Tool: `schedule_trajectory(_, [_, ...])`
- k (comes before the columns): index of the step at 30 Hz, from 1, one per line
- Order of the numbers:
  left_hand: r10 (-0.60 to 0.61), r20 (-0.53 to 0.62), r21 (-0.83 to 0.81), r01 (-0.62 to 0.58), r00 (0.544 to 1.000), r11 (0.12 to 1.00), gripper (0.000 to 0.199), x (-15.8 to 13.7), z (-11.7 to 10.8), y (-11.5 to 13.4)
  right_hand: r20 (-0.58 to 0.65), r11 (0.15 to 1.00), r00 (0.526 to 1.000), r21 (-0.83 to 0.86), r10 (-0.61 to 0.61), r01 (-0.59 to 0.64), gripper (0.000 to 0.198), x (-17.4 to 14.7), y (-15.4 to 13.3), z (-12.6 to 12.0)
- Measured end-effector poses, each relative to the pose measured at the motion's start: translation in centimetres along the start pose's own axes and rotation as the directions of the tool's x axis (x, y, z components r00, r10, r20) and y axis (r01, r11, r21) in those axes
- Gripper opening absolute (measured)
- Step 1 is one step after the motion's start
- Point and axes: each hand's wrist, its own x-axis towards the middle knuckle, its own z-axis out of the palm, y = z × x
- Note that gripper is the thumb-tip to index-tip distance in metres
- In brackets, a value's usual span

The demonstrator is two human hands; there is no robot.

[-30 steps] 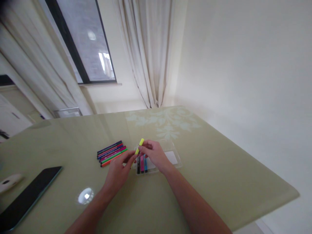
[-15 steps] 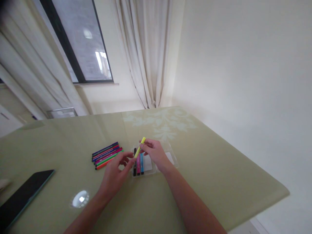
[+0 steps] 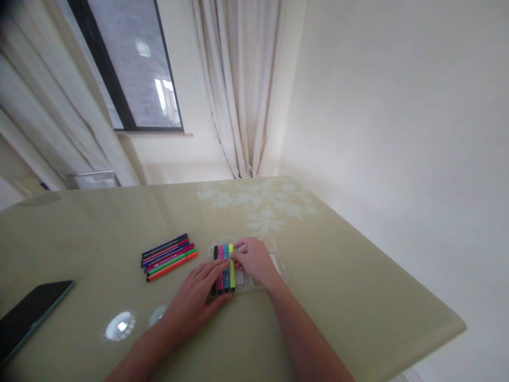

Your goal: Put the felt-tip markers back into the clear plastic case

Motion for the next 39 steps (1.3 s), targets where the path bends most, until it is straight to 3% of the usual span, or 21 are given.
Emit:
schedule_trajectory(9, [0.003, 0.026, 0.077, -0.005, 1.000, 0.997, 0.051, 0.0, 0.0, 0.3, -0.049, 0.965, 0.986, -0.215, -0.162, 0.148, 0.008, 0.3, 0.6, 0.5])
schedule_trajectory(15, [-0.003, 0.005, 0.052, 0.003, 1.000, 0.999, 0.047, 0.4, -0.3, 0.3, -0.031, 0.959, 0.987, -0.242, -0.158, 0.146, 0.007, 0.3, 0.5, 0.2])
schedule_trajectory(18, [-0.175, -0.136, 0.134, 0.193, 0.975, 0.972, 0.036, 0.7, -1.6, -0.9, -0.059, 0.964, 0.984, -0.218, -0.171, 0.154, 0.007, 0.2, 0.0, 0.0])
schedule_trajectory(21, [-0.367, -0.298, 0.319, 0.454, 0.881, 0.832, 0.025, 0.5, -3.5, -2.8, -0.094, 0.967, 0.979, -0.197, -0.180, 0.159, 0.012, 0.1, -0.4, -0.1])
schedule_trajectory(23, [-0.433, -0.313, 0.383, 0.530, 0.845, 0.757, 0.020, 0.2, -4.4, -3.8, -0.109, 0.968, 0.975, -0.184, -0.194, 0.173, 0.014, 0.1, -0.5, 0.0])
schedule_trajectory(25, [-0.454, -0.293, 0.392, 0.538, 0.842, 0.746, 0.018, 0.0, -4.8, -4.3, -0.122, 0.965, 0.968, -0.175, -0.219, 0.196, 0.016, 0.1, -0.5, 0.0])
schedule_trajectory(28, [-0.419, -0.267, 0.297, 0.488, 0.868, 0.821, 0.017, 0.2, -4.4, -4.2, -0.145, 0.961, 0.958, -0.158, -0.249, 0.226, 0.016, 0.2, -0.4, 0.2])
schedule_trajectory(31, [-0.437, -0.240, -0.014, 0.447, 0.867, 0.894, 0.021, 0.8, -3.4, -3.2, -0.103, 0.965, 0.962, -0.102, -0.252, 0.242, 0.018, 0.0, -0.5, 0.8])
schedule_trajectory(35, [-0.432, -0.162, -0.433, 0.330, 0.887, 0.839, 0.028, 1.5, -2.4, -1.1, 0.090, 0.954, 0.951, 0.088, -0.295, 0.287, 0.025, -0.6, -1.1, 1.9])
schedule_trajectory(39, [-0.395, -0.188, -0.536, 0.243, 0.899, 0.808, 0.028, 1.7, -2.3, 0.3, 0.100, 0.933, 0.956, 0.267, -0.276, 0.241, 0.027, -0.9, -1.7, 2.0])
